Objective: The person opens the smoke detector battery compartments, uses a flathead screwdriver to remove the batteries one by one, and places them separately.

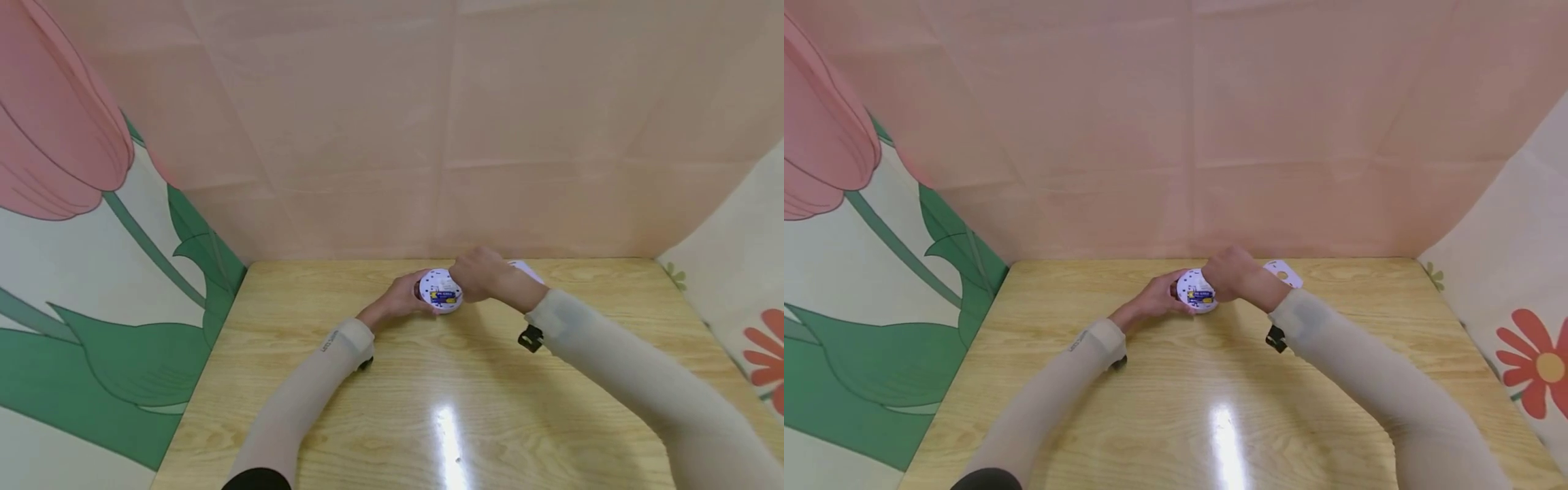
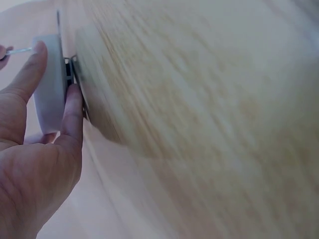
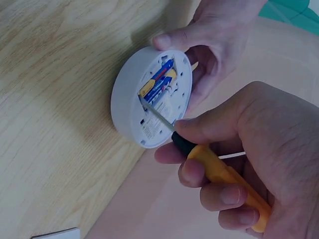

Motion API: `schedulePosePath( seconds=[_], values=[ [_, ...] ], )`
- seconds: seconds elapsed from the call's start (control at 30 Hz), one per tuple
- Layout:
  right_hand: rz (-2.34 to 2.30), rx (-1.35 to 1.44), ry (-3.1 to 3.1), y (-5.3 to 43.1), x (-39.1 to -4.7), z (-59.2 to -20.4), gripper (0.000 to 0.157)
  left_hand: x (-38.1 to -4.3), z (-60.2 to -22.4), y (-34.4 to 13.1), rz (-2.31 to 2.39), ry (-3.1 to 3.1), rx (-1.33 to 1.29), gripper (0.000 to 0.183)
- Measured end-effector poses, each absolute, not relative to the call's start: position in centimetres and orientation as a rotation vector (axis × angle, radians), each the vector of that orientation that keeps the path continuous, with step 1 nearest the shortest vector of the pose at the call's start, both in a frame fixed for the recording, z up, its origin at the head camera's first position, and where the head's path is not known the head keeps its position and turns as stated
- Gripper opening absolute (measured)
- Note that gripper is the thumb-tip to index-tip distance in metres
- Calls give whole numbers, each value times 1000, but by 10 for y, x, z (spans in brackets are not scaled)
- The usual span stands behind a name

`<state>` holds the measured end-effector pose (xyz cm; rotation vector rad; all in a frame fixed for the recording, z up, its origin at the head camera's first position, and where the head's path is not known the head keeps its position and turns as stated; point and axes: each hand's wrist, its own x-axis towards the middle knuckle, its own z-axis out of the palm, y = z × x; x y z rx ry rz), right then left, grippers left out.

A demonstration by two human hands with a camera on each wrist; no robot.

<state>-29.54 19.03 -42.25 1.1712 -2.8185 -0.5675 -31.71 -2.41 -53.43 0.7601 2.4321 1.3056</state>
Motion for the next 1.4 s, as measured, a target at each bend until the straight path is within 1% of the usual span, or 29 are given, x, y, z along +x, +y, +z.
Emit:
schedulePosePath(
  seconds=[0.17,0.5,0.6,0.67,0.73,0.83,0.9,1.07,1.4],
  values=[
    [-475,1157,-2888,196,-299,-424,23,-317,-532,-25,1277,2441,755,99],
    [-164,1213,-2838,220,-300,-431,39,-317,-531,-23,1219,2459,731,105],
    [-55,1222,-2849,230,-300,-438,46,-317,-531,-23,1204,2471,734,105],
    [16,1229,-2860,236,-301,-444,48,-317,-532,-24,1198,2476,728,106],
    [79,1232,-2871,242,-302,-451,43,-316,-531,-24,1198,2478,719,107],
    [161,1216,-2874,252,-303,-462,23,-316,-531,-24,1216,2465,713,108],
    [203,1172,-2888,258,-302,-468,12,-316,-531,-24,1224,2457,719,108],
    [315,1087,-2906,267,-298,-480,12,-316,-532,-25,1219,2456,730,108],
    [629,1031,-2870,281,-296,-509,13,-316,-531,-24,1237,2446,703,107]
  ],
)
